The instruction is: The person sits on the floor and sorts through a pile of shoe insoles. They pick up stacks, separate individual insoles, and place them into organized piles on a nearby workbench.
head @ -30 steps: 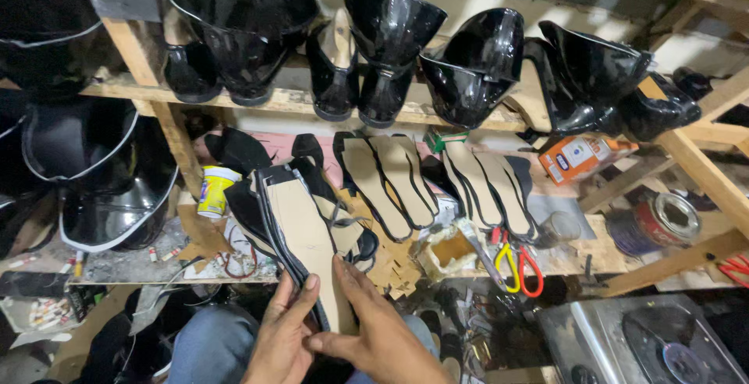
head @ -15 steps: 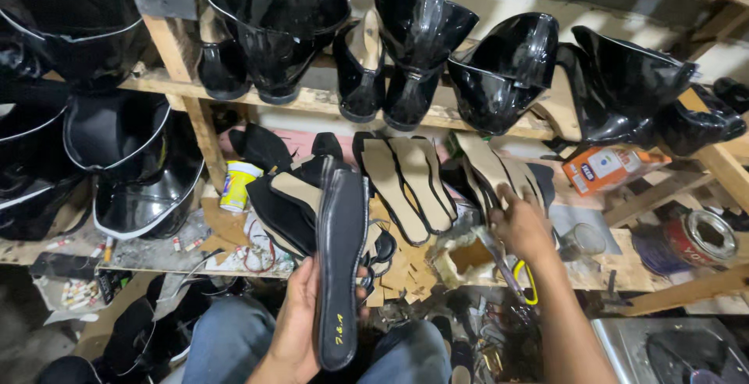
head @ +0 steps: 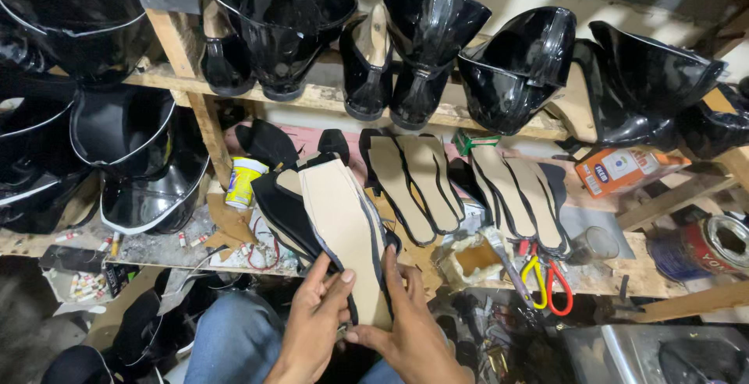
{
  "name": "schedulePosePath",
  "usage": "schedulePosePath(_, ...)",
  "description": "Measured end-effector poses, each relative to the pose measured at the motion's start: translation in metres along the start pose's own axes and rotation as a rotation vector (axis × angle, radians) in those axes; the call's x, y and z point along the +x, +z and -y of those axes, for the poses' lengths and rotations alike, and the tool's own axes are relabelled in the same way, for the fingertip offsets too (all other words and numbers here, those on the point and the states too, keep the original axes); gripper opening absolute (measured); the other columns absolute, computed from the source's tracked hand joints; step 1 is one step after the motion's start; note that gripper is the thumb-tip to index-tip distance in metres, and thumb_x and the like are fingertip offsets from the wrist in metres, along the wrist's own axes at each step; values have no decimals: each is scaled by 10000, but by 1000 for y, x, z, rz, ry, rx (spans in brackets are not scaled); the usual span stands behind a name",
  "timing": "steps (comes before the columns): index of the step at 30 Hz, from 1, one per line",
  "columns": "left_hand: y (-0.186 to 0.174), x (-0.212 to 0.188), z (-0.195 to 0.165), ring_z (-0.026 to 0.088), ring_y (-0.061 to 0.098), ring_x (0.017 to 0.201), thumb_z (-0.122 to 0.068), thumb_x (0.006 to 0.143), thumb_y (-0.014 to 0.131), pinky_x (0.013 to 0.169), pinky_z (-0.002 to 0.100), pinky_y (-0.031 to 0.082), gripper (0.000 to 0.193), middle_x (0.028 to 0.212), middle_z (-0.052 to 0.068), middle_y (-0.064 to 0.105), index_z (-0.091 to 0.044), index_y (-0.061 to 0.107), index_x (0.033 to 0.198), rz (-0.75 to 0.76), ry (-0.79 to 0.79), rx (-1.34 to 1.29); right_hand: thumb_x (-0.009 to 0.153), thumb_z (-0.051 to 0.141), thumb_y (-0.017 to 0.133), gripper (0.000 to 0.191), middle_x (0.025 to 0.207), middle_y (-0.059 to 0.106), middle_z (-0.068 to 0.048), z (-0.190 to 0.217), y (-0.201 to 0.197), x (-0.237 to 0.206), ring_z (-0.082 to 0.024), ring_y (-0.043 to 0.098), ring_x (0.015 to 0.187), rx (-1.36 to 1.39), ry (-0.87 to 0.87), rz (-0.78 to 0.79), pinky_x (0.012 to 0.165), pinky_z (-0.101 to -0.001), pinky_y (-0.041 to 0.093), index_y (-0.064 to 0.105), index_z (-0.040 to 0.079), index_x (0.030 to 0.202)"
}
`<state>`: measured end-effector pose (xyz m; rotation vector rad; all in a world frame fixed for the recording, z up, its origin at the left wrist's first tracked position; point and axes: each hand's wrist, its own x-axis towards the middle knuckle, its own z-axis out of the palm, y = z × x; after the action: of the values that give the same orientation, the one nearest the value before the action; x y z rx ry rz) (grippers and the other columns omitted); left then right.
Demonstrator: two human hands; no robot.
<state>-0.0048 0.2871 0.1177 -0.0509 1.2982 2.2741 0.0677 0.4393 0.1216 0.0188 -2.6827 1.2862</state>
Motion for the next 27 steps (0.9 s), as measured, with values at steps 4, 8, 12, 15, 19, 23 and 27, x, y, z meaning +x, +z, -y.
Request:
schedulePosePath(4, -16, 0, 5, 112, 699, 820, -193, 940, 569, 675, 292, 594, 624, 1059, 65, 730, -168, 449, 1552, -68, -30, 99, 854, 105, 712, 817, 1419, 472, -174, -12, 13, -9, -246, 518, 1356, 451, 159, -102, 1050, -350, 501, 325, 30, 1569)
schedulePosePath(8, -43, 1, 1, 110, 599, 764, -225, 990, 621, 619, 270, 513, 615, 976, 67, 677, -147, 461, 1578, -91, 37, 120, 980, 120, 620, 417, 1192, 704, -127, -20, 20, -13, -194, 627, 1136, 709, 292, -322, 987, -312, 489, 600, -59, 1357)
schedulePosePath(12, -59, 3, -16, 127, 662, 813, -244, 946, 614, 661, 277, 573, 596, 961, 48, 706, -111, 473, 1510, -204, 121, 48, 965, 137, 600, 340, 1092, 714, -73, -22, 17, -13, -145, 642, 1024, 795, 306, -471, 910, -284, 509, 625, -14, 1269)
schedulePosePath(15, -51, -5, -12, 111, 608, 834, -249, 964, 613, 651, 247, 531, 612, 988, 30, 698, -161, 471, 1552, -156, 41, 109, 936, 119, 670, 336, 1063, 687, -79, -12, 18, -11, -144, 642, 1011, 750, 252, -404, 905, -285, 514, 668, -4, 1248)
schedulePosePath(19, -37, -11, 7, 23, 641, 1011, -236, 923, 584, 703, 168, 494, 662, 1180, -79, 737, -227, 444, 1570, -27, -77, 235, 877, 213, 727, 412, 993, 734, -108, 11, 24, -10, -187, 693, 893, 302, 425, -267, 804, -314, 559, 691, 112, 1275)
schedulePosePath(23, -30, -10, 16, 191, 629, 969, -188, 1009, 582, 742, 321, 518, 581, 1187, 89, 686, -118, 443, 1569, 96, -20, -63, 833, 174, 814, 585, 1262, 603, -205, 20, 20, -16, -304, 605, 1213, -42, -136, -248, 999, -384, 483, 623, 105, 1382)
schedulePosePath(27, -29, -9, 11, 182, 664, 1078, -235, 1015, 544, 903, 349, 500, 609, 1281, 79, 670, -191, 405, 1607, 155, -103, -59, 845, 167, 745, 720, 1337, 531, -259, 7, 1, -9, -400, 546, 1266, -117, -141, -206, 1035, -456, 452, 488, 108, 1514)
